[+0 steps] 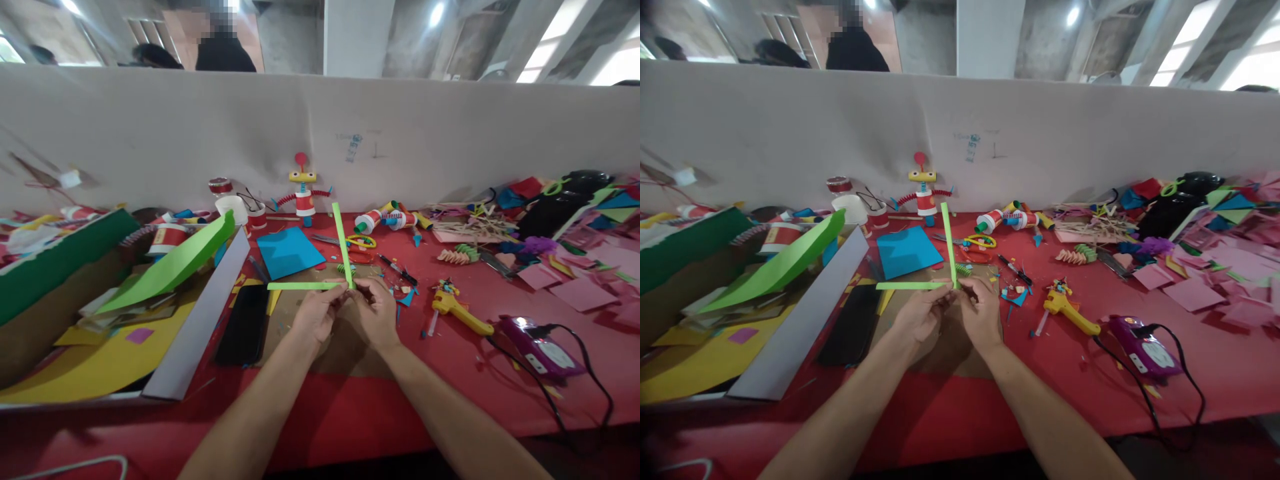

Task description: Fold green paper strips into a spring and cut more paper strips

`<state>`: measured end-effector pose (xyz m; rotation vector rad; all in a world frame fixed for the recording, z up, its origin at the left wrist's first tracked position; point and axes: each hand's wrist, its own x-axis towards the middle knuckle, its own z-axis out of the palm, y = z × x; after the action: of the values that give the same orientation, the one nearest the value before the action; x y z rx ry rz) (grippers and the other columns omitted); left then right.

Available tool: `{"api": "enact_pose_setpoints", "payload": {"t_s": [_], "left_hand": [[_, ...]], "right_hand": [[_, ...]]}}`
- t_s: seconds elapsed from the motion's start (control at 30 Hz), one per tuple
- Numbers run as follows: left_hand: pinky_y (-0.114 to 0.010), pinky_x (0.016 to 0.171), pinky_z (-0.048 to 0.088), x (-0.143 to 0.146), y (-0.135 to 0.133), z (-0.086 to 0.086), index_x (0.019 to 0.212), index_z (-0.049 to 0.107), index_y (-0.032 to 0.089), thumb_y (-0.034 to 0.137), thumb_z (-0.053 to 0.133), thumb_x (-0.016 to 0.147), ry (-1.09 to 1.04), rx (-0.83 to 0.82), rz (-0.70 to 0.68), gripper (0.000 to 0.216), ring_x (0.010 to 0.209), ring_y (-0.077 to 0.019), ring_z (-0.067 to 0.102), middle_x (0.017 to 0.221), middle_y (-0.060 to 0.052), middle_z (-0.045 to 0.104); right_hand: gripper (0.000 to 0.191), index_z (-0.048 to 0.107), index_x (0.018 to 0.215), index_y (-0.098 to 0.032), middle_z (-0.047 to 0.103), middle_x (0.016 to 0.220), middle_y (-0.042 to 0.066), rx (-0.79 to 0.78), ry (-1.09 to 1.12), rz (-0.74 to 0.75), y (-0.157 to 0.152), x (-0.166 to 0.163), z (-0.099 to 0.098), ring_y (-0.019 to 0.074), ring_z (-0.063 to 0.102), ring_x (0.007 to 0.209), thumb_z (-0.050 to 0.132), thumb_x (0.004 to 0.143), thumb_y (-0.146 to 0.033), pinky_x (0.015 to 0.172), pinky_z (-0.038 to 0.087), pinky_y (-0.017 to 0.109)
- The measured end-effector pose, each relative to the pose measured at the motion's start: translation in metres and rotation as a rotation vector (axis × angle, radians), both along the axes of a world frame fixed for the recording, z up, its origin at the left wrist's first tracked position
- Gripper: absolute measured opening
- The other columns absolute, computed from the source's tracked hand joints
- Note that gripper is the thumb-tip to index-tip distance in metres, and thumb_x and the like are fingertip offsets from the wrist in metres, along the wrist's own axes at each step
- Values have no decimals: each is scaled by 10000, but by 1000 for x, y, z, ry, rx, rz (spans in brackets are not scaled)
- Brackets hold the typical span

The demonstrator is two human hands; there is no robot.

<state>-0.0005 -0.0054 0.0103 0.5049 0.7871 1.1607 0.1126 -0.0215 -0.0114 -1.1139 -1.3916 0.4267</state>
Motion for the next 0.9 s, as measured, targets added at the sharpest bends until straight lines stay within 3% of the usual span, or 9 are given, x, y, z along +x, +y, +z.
{"api": "enact_pose_setpoints", "payload": {"t_s": [0.2, 0.37, 0.47, 0.6, 0.9], "left_hand": [[-271, 707, 451, -2, -2, 6, 675, 644, 132, 210, 745, 555, 135, 196, 57, 175, 668, -132, 596, 666, -27, 647], [-281, 676, 449, -7, -1, 8, 698, 638, 146, 220, 690, 609, 483, 351, 165, 127, 687, -155, 593, 697, -37, 648], [-264, 618, 441, -7, -1, 6, 704, 637, 148, 239, 668, 632, 614, 394, 142, 119, 648, -150, 589, 680, -38, 643], [-241, 563, 431, -5, -2, 6, 723, 615, 160, 245, 670, 629, 657, 402, 164, 138, 586, -131, 569, 637, -13, 620], [-262, 638, 472, 1, -4, 1, 815, 600, 158, 247, 677, 633, 536, 375, 128, 217, 679, -149, 614, 747, -39, 659]], "right_hand": [[171, 644, 900, -219, 611, 863, 36, -85, 72, 26, 3, -3, -6, 176, 554, 814, 608, 769, -322, 733, 440, 308], [217, 650, 915, -214, 636, 816, 27, -224, 183, 166, 5, -5, -7, 160, 569, 726, 607, 758, -357, 674, 451, 288], [192, 660, 842, -199, 628, 714, 9, -303, 333, 222, 6, -4, -3, 137, 555, 617, 584, 770, -359, 595, 448, 264], [165, 666, 774, -194, 614, 673, -2, -329, 452, 233, 6, -4, 0, 126, 537, 596, 607, 745, -345, 591, 440, 258], [151, 668, 751, -192, 612, 676, -10, -359, 581, 227, 6, -5, 5, 109, 528, 600, 628, 722, -335, 598, 430, 253]]}}
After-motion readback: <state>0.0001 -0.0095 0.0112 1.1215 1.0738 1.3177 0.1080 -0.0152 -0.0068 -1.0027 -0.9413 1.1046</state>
